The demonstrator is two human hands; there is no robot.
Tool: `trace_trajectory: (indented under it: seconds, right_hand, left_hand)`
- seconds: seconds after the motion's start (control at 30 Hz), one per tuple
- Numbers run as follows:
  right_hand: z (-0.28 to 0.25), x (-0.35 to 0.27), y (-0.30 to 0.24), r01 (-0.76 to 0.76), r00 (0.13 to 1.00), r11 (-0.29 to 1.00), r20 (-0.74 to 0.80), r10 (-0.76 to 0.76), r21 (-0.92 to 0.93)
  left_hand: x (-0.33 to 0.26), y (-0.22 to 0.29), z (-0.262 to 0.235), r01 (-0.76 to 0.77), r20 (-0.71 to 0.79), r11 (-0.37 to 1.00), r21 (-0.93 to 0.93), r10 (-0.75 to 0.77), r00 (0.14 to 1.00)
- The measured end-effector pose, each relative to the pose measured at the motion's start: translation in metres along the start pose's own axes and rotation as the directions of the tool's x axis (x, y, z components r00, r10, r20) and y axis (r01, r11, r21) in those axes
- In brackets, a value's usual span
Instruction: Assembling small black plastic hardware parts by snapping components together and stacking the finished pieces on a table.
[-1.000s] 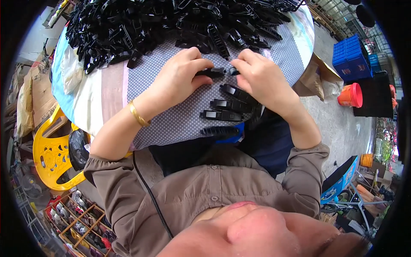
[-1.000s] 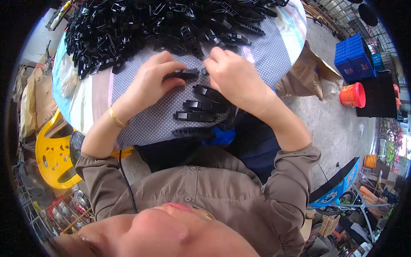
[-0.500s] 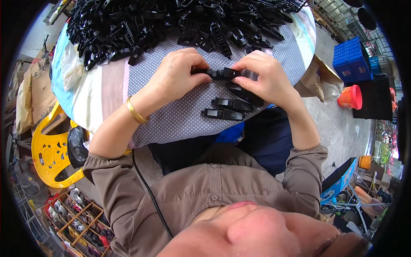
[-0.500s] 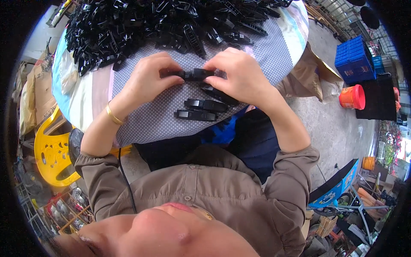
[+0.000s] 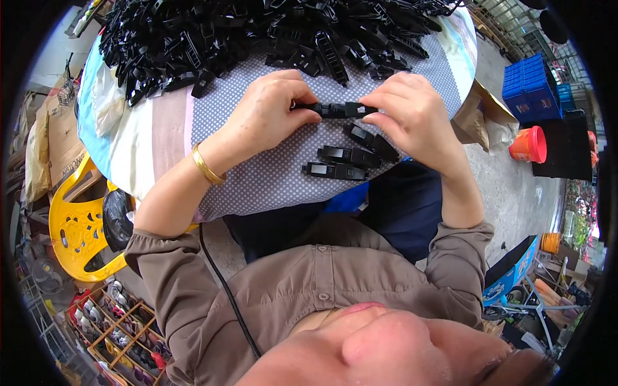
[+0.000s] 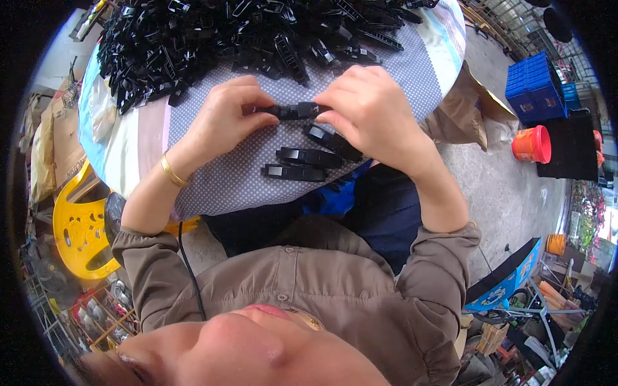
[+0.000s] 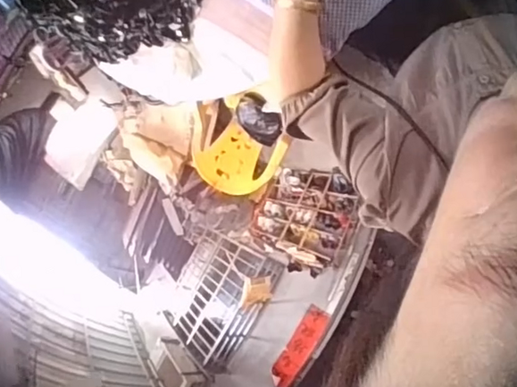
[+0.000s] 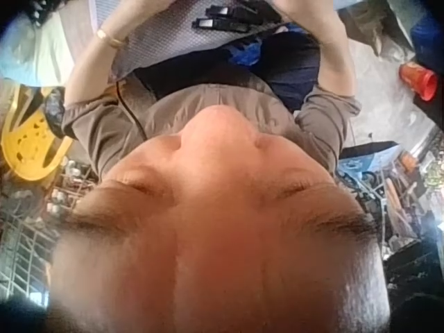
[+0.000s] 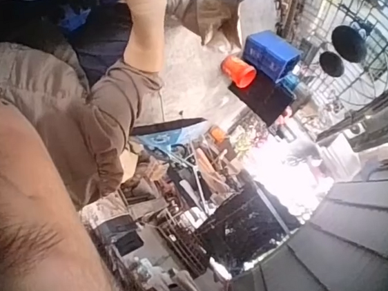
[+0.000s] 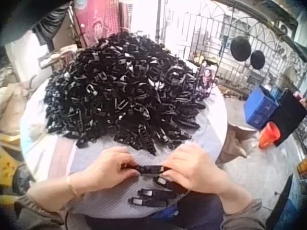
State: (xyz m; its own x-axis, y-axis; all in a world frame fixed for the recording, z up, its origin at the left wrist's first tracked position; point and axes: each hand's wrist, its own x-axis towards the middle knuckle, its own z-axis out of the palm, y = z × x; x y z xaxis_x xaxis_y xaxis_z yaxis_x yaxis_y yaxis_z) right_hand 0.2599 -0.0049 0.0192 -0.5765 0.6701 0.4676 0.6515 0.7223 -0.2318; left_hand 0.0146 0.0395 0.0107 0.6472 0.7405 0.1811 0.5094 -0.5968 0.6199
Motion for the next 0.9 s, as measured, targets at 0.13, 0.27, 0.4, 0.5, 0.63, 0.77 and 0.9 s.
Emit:
trace_trajectory:
  seconds: [0.13, 0.27, 0.4, 0.5, 0.63, 0.77, 0.9]
  right_hand:
    - [0.01, -0.002, 0.006, -0.033, 0.999, 0.998, -0.013, 0.033, 0.051]
    - [0.017, 0.006, 0.0, -0.011, 1.0, 0.998, 0.007, 0.01, 0.064]
    - [0.016, 0.007, 0.001, 0.014, 0.999, 1.0, -0.034, -0.014, 0.012]
    - [0.008, 0.0, 0.001, -0.021, 1.0, 0.999, -0.001, 0.021, -0.034]
    - [0.003, -0.001, 0.006, 0.002, 0.999, 0.998, 0.044, 0.001, -0.059]
    - [0.019, 0.004, 0.006, 0.025, 1.0, 0.995, 0.006, -0.026, 0.095]
    - [0.017, 0.006, 0.005, 0.051, 0.999, 0.996, 0.002, -0.051, 0.075]
  left_hand:
    - [0.0, 0.001, 0.001, -0.009, -0.005, 1.0, 0.004, 0.009, 1.0]
    - [-0.001, 0.001, 0.003, -0.029, -0.011, 1.0, 0.004, 0.029, 1.0]
    - [-0.002, -0.001, 0.006, -0.045, -0.014, 0.999, 0.021, 0.046, 0.999]
    - [-0.002, 0.002, 0.005, -0.068, -0.026, 0.997, 0.036, 0.069, 0.997]
    - [-0.003, 0.002, 0.005, -0.05, -0.016, 0.998, 0.035, 0.05, 0.999]
    - [0.002, 0.004, 0.01, -0.086, -0.011, 0.996, 0.002, 0.086, 0.996]
    - [-0.001, 0.003, 0.01, -0.072, 0.0, 0.997, -0.035, 0.072, 0.997]
